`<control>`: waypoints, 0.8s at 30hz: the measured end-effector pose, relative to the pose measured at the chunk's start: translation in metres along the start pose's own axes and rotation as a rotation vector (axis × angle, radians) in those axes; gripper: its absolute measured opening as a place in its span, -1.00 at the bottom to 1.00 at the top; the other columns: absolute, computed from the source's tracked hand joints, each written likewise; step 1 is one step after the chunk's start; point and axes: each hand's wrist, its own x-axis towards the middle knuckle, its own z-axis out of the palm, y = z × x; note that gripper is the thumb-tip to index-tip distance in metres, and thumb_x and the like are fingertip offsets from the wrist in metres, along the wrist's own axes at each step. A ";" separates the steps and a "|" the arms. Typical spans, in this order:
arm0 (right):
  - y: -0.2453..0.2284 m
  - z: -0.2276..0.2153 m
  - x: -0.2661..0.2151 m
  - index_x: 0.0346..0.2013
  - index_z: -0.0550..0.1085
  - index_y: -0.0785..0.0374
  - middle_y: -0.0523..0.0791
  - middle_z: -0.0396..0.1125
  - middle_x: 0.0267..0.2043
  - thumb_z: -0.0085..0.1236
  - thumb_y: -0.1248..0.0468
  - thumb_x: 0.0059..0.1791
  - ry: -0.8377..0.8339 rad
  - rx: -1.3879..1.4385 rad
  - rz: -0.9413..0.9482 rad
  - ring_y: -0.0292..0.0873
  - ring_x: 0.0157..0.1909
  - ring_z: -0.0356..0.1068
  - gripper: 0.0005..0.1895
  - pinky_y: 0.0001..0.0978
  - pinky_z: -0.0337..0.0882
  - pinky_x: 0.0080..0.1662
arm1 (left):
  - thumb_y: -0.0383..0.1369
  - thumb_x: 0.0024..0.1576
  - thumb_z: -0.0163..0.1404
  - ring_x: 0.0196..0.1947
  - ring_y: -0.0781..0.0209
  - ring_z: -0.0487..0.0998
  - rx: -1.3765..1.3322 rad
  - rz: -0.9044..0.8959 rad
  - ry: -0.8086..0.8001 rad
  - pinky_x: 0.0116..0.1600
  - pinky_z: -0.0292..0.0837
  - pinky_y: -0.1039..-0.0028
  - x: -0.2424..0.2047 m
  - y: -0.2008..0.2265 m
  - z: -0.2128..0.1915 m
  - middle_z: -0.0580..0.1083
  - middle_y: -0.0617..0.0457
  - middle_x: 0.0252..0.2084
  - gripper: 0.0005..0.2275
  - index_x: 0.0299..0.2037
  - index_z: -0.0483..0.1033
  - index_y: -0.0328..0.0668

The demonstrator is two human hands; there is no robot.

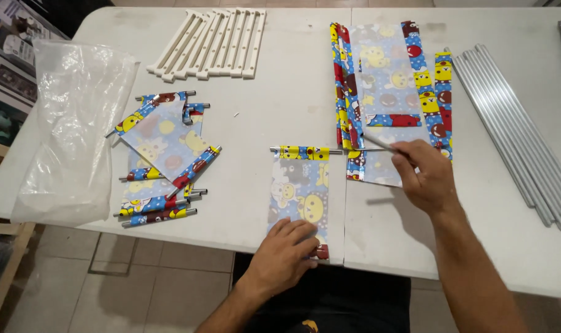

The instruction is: Assembling a fabric organizer by sliding metal support rods into fabric sleeves

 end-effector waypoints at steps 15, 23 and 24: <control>-0.082 0.009 -0.164 -0.08 0.60 0.07 -0.27 0.61 -0.13 0.14 0.10 -0.01 -0.362 0.034 0.381 -0.25 -0.13 0.60 -0.73 -0.41 0.52 -0.04 | -0.33 0.14 0.15 0.06 -0.01 0.55 -0.359 -0.171 0.164 0.36 0.23 0.05 0.005 -0.003 -0.010 0.57 -0.01 -0.02 -0.77 -0.03 0.51 -0.19; -0.097 0.025 -0.151 -0.03 0.58 0.03 -0.29 0.61 -0.10 0.09 0.06 0.02 -0.415 0.065 0.446 -0.22 -0.16 0.62 -0.71 -0.36 0.53 -0.10 | -0.26 0.26 -0.02 0.09 0.00 0.56 -0.324 -0.228 0.083 0.39 0.24 0.10 0.004 -0.012 -0.010 0.59 -0.04 0.06 -0.74 0.06 0.51 -0.20; -0.099 0.026 -0.149 -0.02 0.56 0.00 -0.32 0.62 -0.14 0.06 0.05 0.02 -0.444 0.056 0.488 -0.22 -0.24 0.62 -0.71 -0.35 0.53 -0.16 | -0.28 0.29 -0.08 0.05 -0.02 0.58 -0.323 -0.217 0.052 0.38 0.25 0.10 0.005 -0.014 -0.011 0.59 -0.05 0.05 -0.76 0.06 0.50 -0.20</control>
